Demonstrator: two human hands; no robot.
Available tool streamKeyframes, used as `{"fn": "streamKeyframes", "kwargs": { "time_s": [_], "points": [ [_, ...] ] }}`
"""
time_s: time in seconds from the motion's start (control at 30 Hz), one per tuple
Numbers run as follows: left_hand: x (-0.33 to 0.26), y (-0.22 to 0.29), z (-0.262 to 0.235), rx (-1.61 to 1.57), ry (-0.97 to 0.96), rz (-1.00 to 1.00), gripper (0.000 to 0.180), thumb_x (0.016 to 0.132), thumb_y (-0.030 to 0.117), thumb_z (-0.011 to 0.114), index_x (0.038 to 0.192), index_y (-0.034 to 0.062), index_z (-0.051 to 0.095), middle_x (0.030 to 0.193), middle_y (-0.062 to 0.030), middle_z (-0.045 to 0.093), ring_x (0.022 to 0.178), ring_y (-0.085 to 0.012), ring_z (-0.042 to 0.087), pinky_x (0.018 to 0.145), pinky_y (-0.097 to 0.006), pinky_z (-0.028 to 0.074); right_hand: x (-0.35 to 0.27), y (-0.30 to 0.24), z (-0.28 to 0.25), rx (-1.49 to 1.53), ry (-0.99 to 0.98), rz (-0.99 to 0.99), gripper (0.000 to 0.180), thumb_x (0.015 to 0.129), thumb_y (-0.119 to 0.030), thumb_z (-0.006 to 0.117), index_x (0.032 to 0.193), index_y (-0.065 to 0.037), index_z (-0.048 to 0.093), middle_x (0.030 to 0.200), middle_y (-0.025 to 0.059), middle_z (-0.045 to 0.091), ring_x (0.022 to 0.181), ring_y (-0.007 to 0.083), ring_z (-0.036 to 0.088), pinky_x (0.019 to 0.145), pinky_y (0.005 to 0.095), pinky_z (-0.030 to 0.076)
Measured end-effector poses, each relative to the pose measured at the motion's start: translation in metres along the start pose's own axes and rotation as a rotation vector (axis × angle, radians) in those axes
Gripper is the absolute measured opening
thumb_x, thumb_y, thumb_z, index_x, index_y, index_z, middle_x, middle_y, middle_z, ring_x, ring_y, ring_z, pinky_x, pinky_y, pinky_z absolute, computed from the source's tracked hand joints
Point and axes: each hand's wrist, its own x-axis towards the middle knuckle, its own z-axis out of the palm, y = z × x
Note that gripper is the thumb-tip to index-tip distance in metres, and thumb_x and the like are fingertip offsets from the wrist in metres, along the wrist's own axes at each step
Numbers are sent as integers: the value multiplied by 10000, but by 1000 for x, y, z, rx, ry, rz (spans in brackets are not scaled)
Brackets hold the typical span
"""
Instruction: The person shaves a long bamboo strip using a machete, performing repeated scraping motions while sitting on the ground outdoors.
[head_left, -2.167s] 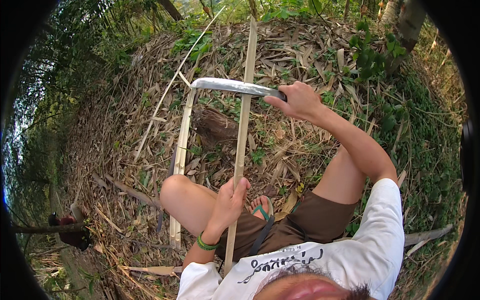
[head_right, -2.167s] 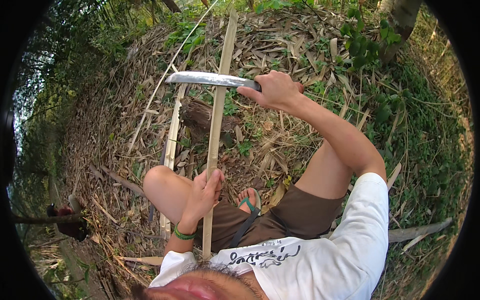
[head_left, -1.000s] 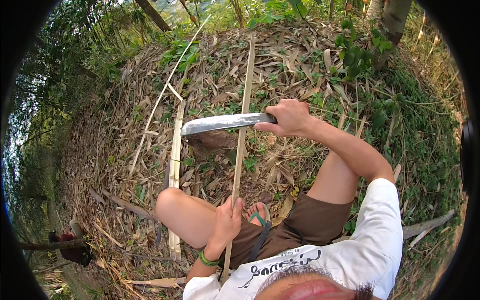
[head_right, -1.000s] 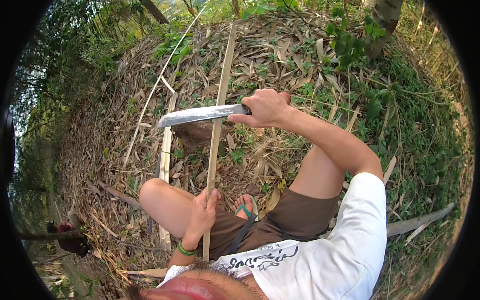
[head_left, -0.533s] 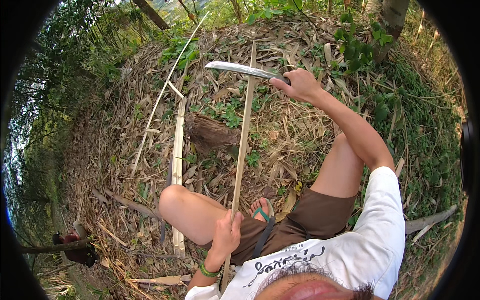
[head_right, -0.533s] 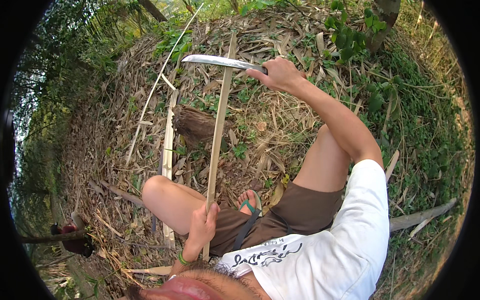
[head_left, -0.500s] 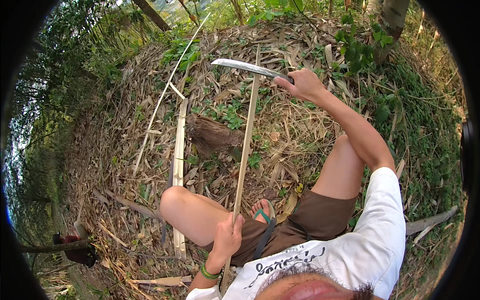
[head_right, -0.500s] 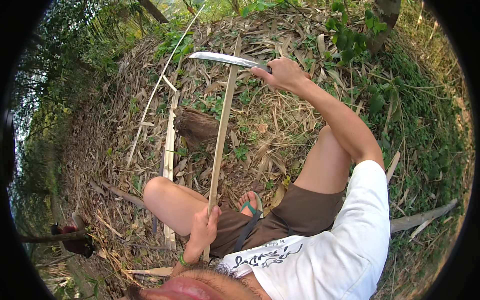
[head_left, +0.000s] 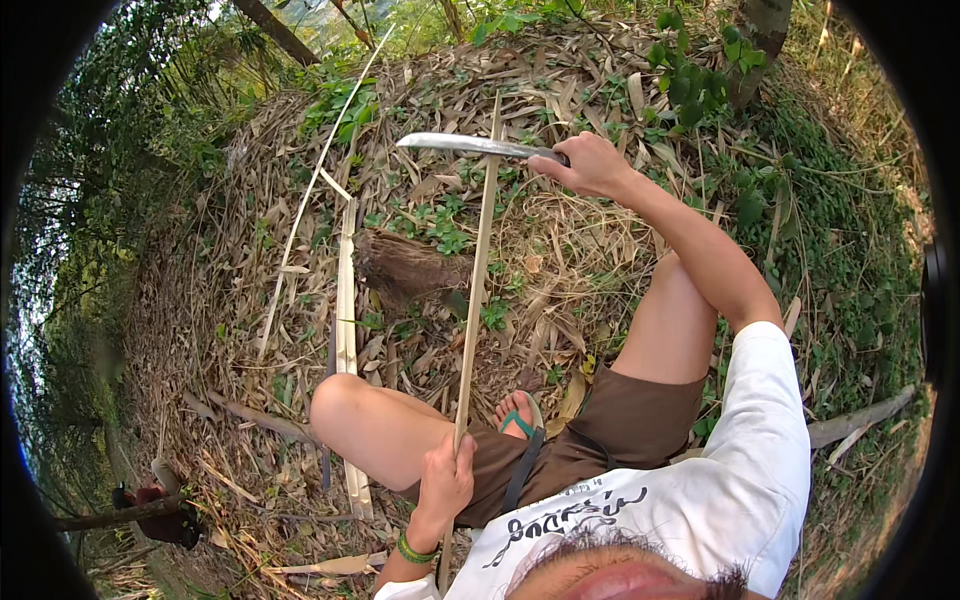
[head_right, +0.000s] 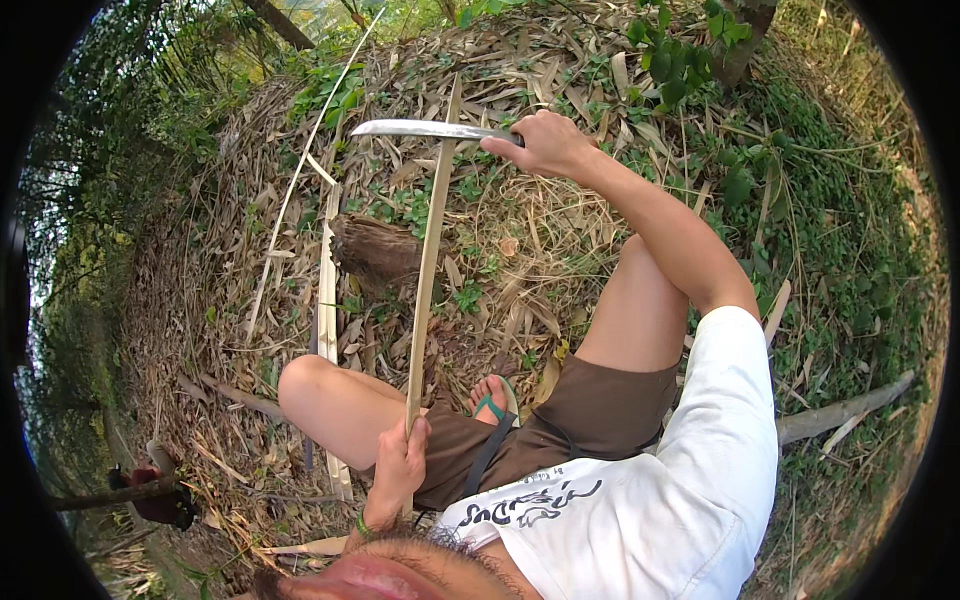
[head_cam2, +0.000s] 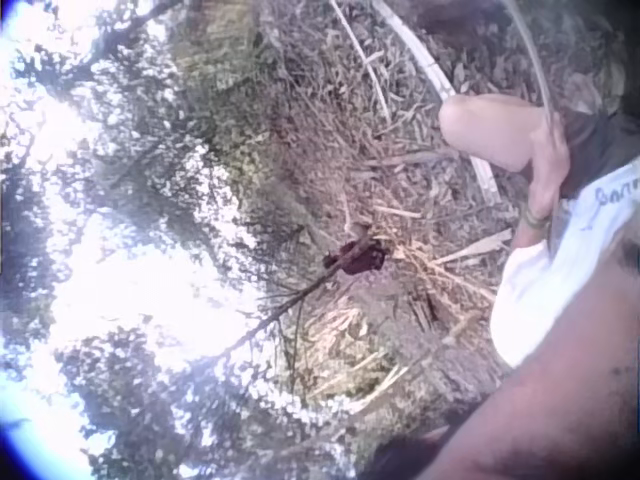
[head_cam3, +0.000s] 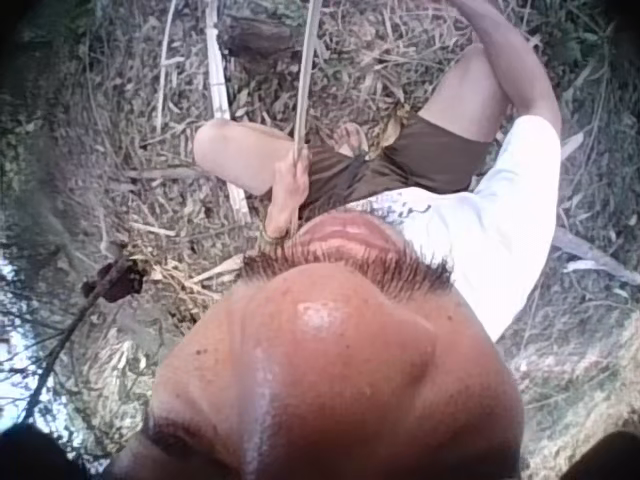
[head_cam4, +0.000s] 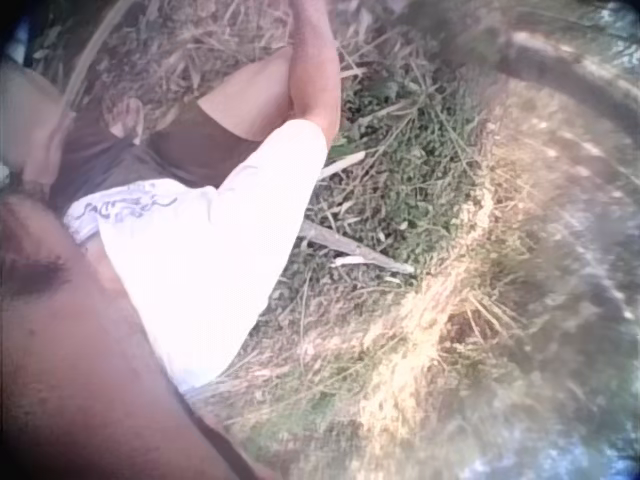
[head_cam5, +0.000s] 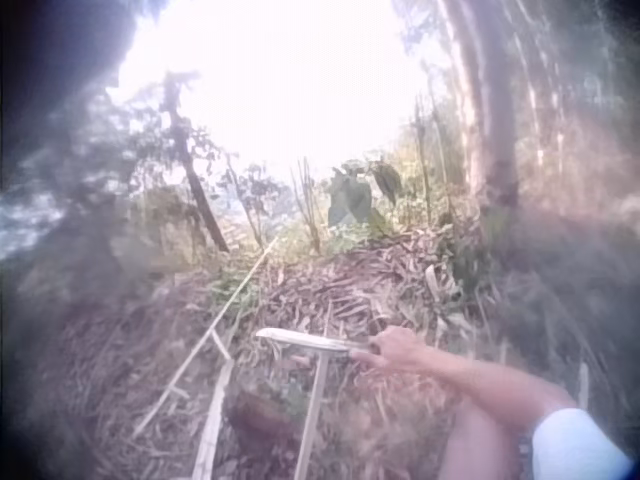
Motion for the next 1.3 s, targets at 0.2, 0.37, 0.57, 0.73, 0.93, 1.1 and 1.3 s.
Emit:
{"fn": "streamKeyframes", "kwargs": {
  "time_s": [0.2, 0.37, 0.57, 0.73, 0.93, 1.1, 1.3],
  "points": [
    [4, -4, 1, -4, -13, -12, 156, 1007, 84, 539, 904, -24, 583, 655, -214, 579, 616, -425, 612, 551, -438, 458, -14, -14, 13, -86, 37, -173, 883, 886, -815, 427, 669, 7, 667, 587, 204, 612, 607, 349, 654, 670, 492, 546],
    [-15, -12, -1, -8, -15, 50, 165, 1016, 89, 531, 900, -18, 580, 630, -171, 557, 545, -357, 580, 522, -396, 434, 24, 84, 0, -6, 99, 425, 939, 876, -853, 382, 687, 16, 681, 712, 195, 681, 678, 321, 676, 675, 471, 536],
    [10, -17, -9, -537, -133, -198, 298, 1083, 258, 492, 939, 25, 610, 635, 61, 437, 548, -11, 403, 467, -220, 298, 4, 117, 11, 255, 127, 696, 877, 883, -833, 396, 605, -22, 582, 732, 155, 643, 688, 278, 605, 680, 460, 458],
    [49, 3, -25, -736, -182, -122, 325, 1103, 303, 423, 1019, 32, 580, 620, 89, 318, 489, -18, 287, 430, -199, 236, 2, 94, 10, 310, 154, 598, 902, 869, -850, 394, 605, -7, 578, 670, 131, 608, 657, 256, 582, 680, 424, 455],
    [85, 15, -47, -962, -287, -16, 337, 1100, 319, 429, 1074, 18, 579, 647, 85, 320, 501, -11, 281, 431, -186, 230, 0, 46, 9, 424, 203, 409, 840, 915, -782, 432, 634, 2, 545, 572, 48, 490, 582, 180, 464, 598, 351, 371],
    [106, 31, -58, -1032, -313, 65, 366, 1101, 329, 420, 1119, 2, 584, 645, 94, 301, 503, -3, 273, 422, -178, 225, 2, 21, 12, 529, 282, 225, 702, 984, -672, 463, 604, -82, 482, 497, -24, 409, 433, 86, 384, 463, 270, 312],
    [120, 43, -65, -1154, -327, 134, 510, 1096, 435, 330, 1192, -21, 538, 645, 61, 333, 485, -25, 301, 396, -183, 242, 1, -8, 13, 561, 280, 120, 704, 993, -669, 448, 624, -72, 505, 505, -18, 429, 457, 79, 408, 468, 264, 329]
  ]
}}
